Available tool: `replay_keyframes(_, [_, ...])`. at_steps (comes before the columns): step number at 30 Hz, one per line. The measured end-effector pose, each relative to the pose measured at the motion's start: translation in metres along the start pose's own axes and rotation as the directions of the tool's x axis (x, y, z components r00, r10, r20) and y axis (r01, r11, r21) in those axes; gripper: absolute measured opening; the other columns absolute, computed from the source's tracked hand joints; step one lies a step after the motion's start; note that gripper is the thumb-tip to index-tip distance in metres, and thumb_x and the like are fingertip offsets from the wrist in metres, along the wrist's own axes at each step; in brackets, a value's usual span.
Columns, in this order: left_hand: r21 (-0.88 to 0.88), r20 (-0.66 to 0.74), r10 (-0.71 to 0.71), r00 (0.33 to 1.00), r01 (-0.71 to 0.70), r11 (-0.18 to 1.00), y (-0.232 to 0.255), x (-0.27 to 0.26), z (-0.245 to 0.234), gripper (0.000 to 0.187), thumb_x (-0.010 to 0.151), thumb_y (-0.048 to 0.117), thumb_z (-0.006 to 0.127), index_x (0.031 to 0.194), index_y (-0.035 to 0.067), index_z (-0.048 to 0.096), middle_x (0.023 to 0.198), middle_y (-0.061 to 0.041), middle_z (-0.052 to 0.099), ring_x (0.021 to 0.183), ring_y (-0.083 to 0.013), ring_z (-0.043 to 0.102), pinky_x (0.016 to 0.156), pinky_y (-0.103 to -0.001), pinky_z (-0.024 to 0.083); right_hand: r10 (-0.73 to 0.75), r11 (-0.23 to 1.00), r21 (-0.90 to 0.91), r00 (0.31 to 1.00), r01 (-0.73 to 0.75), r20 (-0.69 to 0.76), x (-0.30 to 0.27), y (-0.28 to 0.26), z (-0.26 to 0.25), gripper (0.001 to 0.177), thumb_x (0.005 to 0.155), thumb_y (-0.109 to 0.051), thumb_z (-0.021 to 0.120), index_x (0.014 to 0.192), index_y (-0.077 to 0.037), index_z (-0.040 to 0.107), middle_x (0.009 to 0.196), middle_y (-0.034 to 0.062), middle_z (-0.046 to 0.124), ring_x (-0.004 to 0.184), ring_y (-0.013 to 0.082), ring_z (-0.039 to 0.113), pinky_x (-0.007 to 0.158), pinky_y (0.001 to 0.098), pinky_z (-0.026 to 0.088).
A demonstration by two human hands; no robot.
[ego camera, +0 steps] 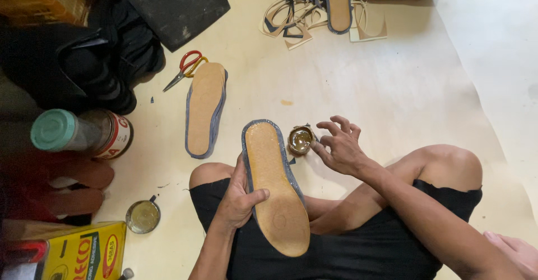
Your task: The person sits on the floor and applies glue to the edges of shoe insoles using a small brush. They handle several insoles one by one, coating the perimeter and placing them aside.
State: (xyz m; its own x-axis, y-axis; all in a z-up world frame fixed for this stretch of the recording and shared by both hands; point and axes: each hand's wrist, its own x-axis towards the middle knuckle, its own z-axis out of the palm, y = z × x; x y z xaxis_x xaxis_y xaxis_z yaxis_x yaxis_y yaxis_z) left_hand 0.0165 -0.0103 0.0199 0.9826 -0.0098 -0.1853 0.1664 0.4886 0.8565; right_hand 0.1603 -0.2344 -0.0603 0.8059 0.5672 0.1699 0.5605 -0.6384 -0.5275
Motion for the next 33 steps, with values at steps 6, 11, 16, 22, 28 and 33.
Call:
replay_keyframes(6, [0.012, 0.078, -0.043, 0.996, 0.042, 0.999, 0.005, 0.001, 0.016, 0.078, 0.069, 0.003, 0.065, 0.137, 0.011, 0.028, 0.116, -0.007, 0.050, 0.102, -0.0176, 0.053, 0.085, -0.034, 0.046, -0.059, 0.702, 0.702, 0.992, 0.123, -0.115, 0.000, -0.072, -0.058, 0.024, 0.094, -0.028, 0.044, 0.096, -0.009, 0.057, 0.126, 0.0112, 0.045, 0.126, 0.0221, 0.036, 0.104, 0.0399, 0.032])
replay_keyframes(11, [-0.014, 0.126, 0.013, 0.992, -0.011, 1.000, 0.017, 0.000, 0.027, 0.076, 0.072, 0.004, 0.066, 0.138, 0.009, 0.028, 0.123, -0.008, 0.051, 0.109, -0.0188, 0.052, 0.090, -0.035, 0.045, -0.299, 0.843, 0.414, 0.939, 0.343, -0.170, -0.019, -0.083, -0.049, 0.042, 0.098, -0.035, 0.034, 0.131, -0.016, 0.051, 0.147, 0.0169, 0.021, 0.135, 0.0319, 0.020, 0.113, 0.0504, 0.016])
replay_keyframes(16, [-0.023, 0.221, 0.008, 0.975, -0.002, 1.000, 0.010, -0.003, 0.025, 0.075, 0.072, 0.012, 0.072, 0.136, 0.008, 0.031, 0.121, -0.007, 0.051, 0.105, -0.0155, 0.052, 0.088, -0.032, 0.044, -0.315, 0.855, 0.301, 0.883, 0.423, -0.347, -0.021, -0.075, -0.050, 0.046, 0.098, -0.045, 0.027, 0.119, -0.020, 0.061, 0.142, 0.0165, 0.029, 0.129, 0.0314, 0.024, 0.112, 0.0486, 0.016])
replay_keyframes(22, [0.061, 0.371, -0.127, 0.920, 0.112, 0.992, 0.024, -0.008, 0.031, 0.075, 0.076, 0.015, 0.068, 0.138, 0.007, 0.028, 0.118, -0.007, 0.052, 0.101, -0.0162, 0.055, 0.082, -0.030, 0.047, -0.359, 0.788, 0.463, 0.914, 0.406, -0.190, 0.000, -0.063, -0.082, 0.042, 0.098, -0.039, 0.028, 0.116, -0.021, 0.063, 0.143, 0.0130, 0.033, 0.135, 0.0324, 0.014, 0.114, 0.0511, 0.007])
replay_keyframes(28, [0.090, 0.373, -0.229, 0.899, 0.211, 0.973, 0.018, -0.006, 0.024, 0.077, 0.070, 0.013, 0.068, 0.137, 0.005, 0.031, 0.117, -0.009, 0.050, 0.098, -0.0183, 0.055, 0.079, -0.032, 0.047, -0.389, 0.720, 0.576, 0.912, 0.387, -0.128, 0.020, -0.067, -0.101, 0.056, 0.103, -0.042, 0.010, 0.115, -0.023, 0.060, 0.143, 0.0190, 0.035, 0.135, 0.0330, 0.024, 0.113, 0.0511, 0.009])
replay_keyframes(33, [0.124, 0.315, -0.255, 0.914, 0.226, 0.966, 0.020, -0.007, 0.013, 0.076, 0.067, 0.004, 0.062, 0.137, 0.007, 0.033, 0.116, -0.006, 0.052, 0.096, -0.0172, 0.056, 0.077, -0.031, 0.047, -0.419, 0.711, 0.557, 0.895, 0.429, -0.153, 0.010, -0.067, -0.089, 0.055, 0.101, -0.048, 0.017, 0.113, -0.022, 0.064, 0.142, 0.0142, 0.035, 0.130, 0.0318, 0.023, 0.113, 0.0522, 0.012])
